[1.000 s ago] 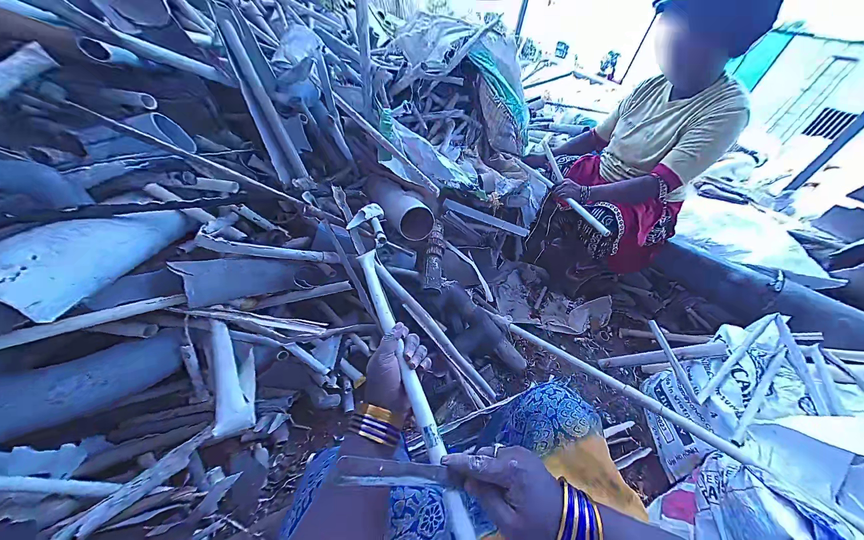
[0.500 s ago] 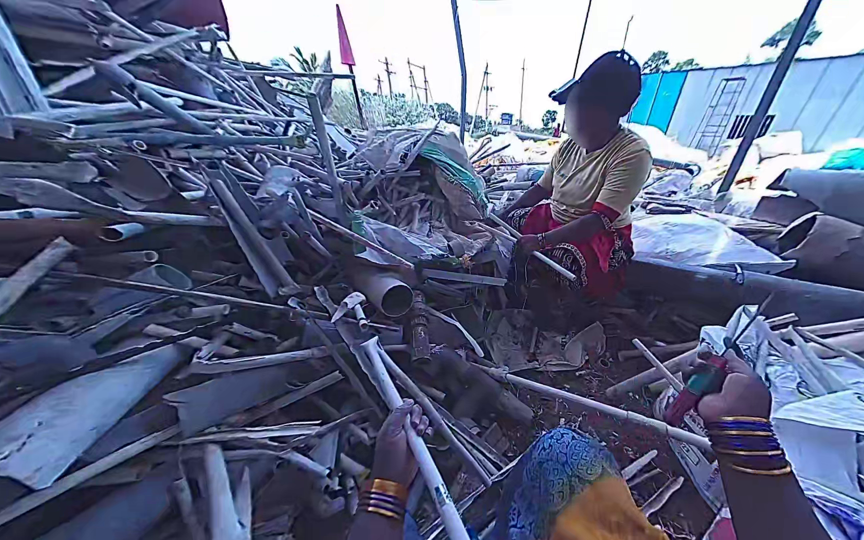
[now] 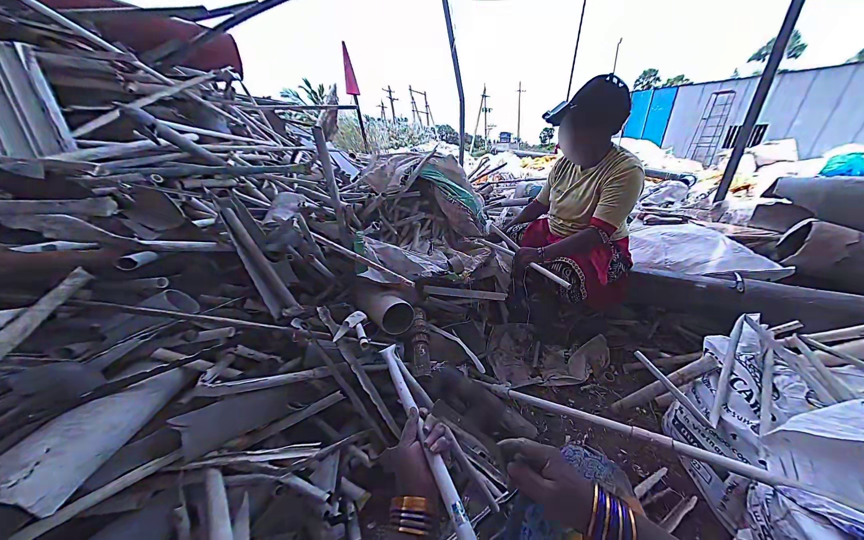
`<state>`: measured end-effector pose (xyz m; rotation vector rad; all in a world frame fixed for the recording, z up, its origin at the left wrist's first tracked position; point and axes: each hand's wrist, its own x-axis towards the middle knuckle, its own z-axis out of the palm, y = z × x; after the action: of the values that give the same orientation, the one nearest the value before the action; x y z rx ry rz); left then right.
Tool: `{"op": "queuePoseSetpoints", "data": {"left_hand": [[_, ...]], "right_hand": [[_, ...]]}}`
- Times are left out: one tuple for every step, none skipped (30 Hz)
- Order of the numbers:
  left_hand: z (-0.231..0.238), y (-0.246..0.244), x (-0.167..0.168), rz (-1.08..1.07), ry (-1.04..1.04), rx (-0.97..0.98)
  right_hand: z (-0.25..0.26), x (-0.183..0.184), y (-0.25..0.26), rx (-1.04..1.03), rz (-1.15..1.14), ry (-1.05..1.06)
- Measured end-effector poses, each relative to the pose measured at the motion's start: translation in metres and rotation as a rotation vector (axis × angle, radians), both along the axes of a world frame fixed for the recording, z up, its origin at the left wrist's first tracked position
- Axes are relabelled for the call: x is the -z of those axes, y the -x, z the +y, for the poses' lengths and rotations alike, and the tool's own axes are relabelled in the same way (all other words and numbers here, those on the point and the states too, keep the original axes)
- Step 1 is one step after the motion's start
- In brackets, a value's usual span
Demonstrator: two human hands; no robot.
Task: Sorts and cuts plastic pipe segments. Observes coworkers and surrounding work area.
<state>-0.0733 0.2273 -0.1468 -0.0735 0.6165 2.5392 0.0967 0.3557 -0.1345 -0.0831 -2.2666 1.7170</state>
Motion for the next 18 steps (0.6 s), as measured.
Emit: {"op": "queuePoseSetpoints", "data": {"left_hand": [[0.003, -0.001, 0.003, -0.007, -0.014, -0.009], [0.005, 0.000, 0.009, -0.004, -0.062, 0.030], [0.006, 0.003, 0.015, -0.004, -0.132, 0.095], [0.007, 0.006, 0.020, -0.024, -0.194, 0.168], [0.007, 0.008, 0.021, -0.051, -0.215, 0.213], [0.007, 0.010, 0.020, -0.061, -0.213, 0.221], [0.007, 0.012, 0.020, -0.075, -0.216, 0.215], [0.007, 0.011, 0.020, -0.077, -0.203, 0.197], [0.007, 0.009, 0.018, -0.071, -0.179, 0.173], [0.007, 0.008, 0.016, -0.074, -0.161, 0.156], [0.007, 0.008, 0.018, -0.085, -0.153, 0.148], [0.007, 0.008, 0.020, -0.100, -0.131, 0.146], [0.008, 0.008, 0.019, -0.109, -0.115, 0.141], [0.009, 0.008, 0.018, -0.117, -0.110, 0.143], [0.010, 0.008, 0.019, -0.123, -0.112, 0.150], [0.010, 0.008, 0.021, -0.123, -0.122, 0.157], [0.010, 0.008, 0.021, -0.111, -0.122, 0.166], [0.010, 0.010, 0.024, -0.093, -0.132, 0.189]], "right_hand": [[-0.005, 0.003, 0.010, -0.066, 0.001, -0.142], [-0.009, 0.006, 0.022, -0.105, -0.005, -0.269], [-0.012, 0.008, 0.032, -0.133, -0.036, -0.379], [-0.015, 0.010, 0.041, -0.147, -0.056, -0.454], [-0.019, 0.012, 0.047, -0.157, -0.074, -0.502], [-0.024, 0.014, 0.051, -0.156, -0.061, -0.524], [-0.027, 0.015, 0.053, -0.153, -0.047, -0.525], [-0.029, 0.015, 0.051, -0.159, -0.039, -0.516], [-0.031, 0.014, 0.047, -0.173, -0.019, -0.503], [-0.033, 0.013, 0.041, -0.199, -0.004, -0.507], [-0.036, 0.014, 0.033, -0.231, 0.000, -0.524], [-0.039, 0.014, 0.025, -0.255, 0.006, -0.547], [-0.039, 0.015, 0.020, -0.264, 0.026, -0.574], [-0.038, 0.015, 0.021, -0.264, 0.026, -0.592], [-0.037, 0.016, 0.025, -0.240, 0.015, -0.593], [-0.035, 0.018, 0.032, -0.199, 0.004, -0.585], [-0.033, 0.017, 0.040, -0.166, -0.017, -0.575], [-0.032, 0.014, 0.046, -0.158, -0.046, -0.571]]}}
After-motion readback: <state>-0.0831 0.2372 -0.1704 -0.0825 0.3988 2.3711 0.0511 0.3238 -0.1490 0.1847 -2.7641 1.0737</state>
